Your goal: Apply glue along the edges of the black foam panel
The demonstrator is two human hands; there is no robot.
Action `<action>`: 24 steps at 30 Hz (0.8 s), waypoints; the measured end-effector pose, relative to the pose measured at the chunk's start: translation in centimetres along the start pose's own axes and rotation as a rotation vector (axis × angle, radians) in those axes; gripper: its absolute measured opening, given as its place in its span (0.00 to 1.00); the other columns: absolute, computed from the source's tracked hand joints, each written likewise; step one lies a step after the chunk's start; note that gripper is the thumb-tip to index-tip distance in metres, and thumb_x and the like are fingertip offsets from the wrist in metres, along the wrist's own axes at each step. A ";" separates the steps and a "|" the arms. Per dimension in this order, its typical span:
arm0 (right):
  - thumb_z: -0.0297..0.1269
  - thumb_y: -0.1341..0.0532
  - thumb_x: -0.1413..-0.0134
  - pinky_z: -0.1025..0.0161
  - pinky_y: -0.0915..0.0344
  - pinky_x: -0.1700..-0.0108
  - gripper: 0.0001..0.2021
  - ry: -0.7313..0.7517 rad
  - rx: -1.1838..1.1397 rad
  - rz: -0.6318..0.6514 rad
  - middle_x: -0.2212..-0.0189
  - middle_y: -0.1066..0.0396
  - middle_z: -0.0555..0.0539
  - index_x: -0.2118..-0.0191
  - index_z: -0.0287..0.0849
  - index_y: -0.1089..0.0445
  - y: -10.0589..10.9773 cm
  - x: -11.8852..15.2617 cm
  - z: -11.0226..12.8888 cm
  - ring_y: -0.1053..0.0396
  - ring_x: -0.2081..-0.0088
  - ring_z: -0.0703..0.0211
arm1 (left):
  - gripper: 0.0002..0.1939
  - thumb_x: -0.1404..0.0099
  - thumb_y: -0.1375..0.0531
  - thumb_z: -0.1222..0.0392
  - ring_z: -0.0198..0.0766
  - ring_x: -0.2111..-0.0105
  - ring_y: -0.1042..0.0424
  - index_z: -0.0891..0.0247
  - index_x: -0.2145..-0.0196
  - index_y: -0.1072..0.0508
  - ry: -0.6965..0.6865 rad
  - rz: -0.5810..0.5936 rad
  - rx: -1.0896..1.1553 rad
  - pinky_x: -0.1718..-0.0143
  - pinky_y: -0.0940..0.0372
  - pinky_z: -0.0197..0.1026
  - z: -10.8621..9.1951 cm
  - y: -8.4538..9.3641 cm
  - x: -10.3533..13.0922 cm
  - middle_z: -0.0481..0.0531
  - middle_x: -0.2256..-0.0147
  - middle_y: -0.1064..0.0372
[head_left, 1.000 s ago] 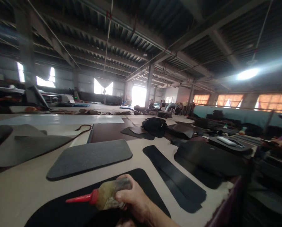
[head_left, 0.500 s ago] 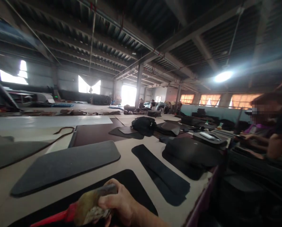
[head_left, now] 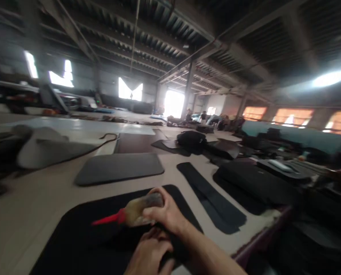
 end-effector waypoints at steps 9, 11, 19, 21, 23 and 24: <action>0.52 0.29 0.54 0.62 0.33 0.67 0.26 0.180 0.597 0.163 0.68 0.28 0.49 0.55 0.42 0.33 -1.6 0.2 4.9 0.30 0.68 0.56 | 0.11 0.34 0.39 0.53 0.50 0.48 0.33 0.61 0.57 0.25 -0.053 0.115 -0.131 0.46 0.35 0.54 -2.1 0.7 -0.3 0.52 0.53 0.29; 0.53 0.30 0.53 0.63 0.33 0.69 0.25 0.209 0.670 0.220 0.68 0.28 0.49 0.55 0.42 0.32 -2.8 0.4 5.0 0.30 0.69 0.56 | 0.13 0.33 0.40 0.52 0.51 0.48 0.33 0.61 0.56 0.25 -0.069 0.122 -0.151 0.48 0.34 0.54 -2.4 0.7 -0.3 0.54 0.52 0.29; 0.50 0.32 0.48 0.63 0.36 0.69 0.20 0.312 0.801 0.374 0.68 0.28 0.50 0.57 0.43 0.32 -7.9 0.4 4.5 0.31 0.69 0.57 | 0.15 0.32 0.44 0.52 0.49 0.56 0.27 0.64 0.56 0.26 -0.093 0.197 -0.120 0.55 0.33 0.46 -2.0 -0.5 -0.6 0.56 0.60 0.26; 0.48 0.33 0.48 0.63 0.36 0.68 0.18 0.353 0.844 0.402 0.67 0.28 0.49 0.58 0.43 0.33 -8.9 0.4 4.6 0.31 0.68 0.57 | 0.16 0.32 0.44 0.51 0.49 0.54 0.28 0.63 0.53 0.27 -0.062 0.196 -0.085 0.55 0.33 0.45 -1.7 -0.7 -0.6 0.54 0.58 0.27; 0.46 0.33 0.47 0.63 0.36 0.68 0.16 0.393 0.874 0.429 0.67 0.28 0.50 0.58 0.43 0.33 -9.8 0.5 4.8 0.32 0.68 0.58 | 0.15 0.32 0.44 0.52 0.49 0.53 0.28 0.63 0.53 0.28 -0.046 0.195 -0.076 0.54 0.34 0.46 -1.6 -0.8 -0.5 0.54 0.56 0.27; 0.46 0.33 0.47 0.63 0.37 0.68 0.16 0.410 0.883 0.441 0.67 0.29 0.50 0.58 0.43 0.33 -10.2 0.5 4.8 0.32 0.69 0.58 | 0.15 0.31 0.45 0.53 0.49 0.52 0.29 0.63 0.54 0.28 -0.045 0.198 -0.076 0.53 0.33 0.46 -1.6 -0.8 -0.5 0.53 0.55 0.28</action>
Point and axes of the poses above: each hand's wrist, its own x-axis away from the middle knuckle, its own y-axis out of the back of the hand, z = x × y, the point moved 8 cm from there along -x, towards the middle knuckle
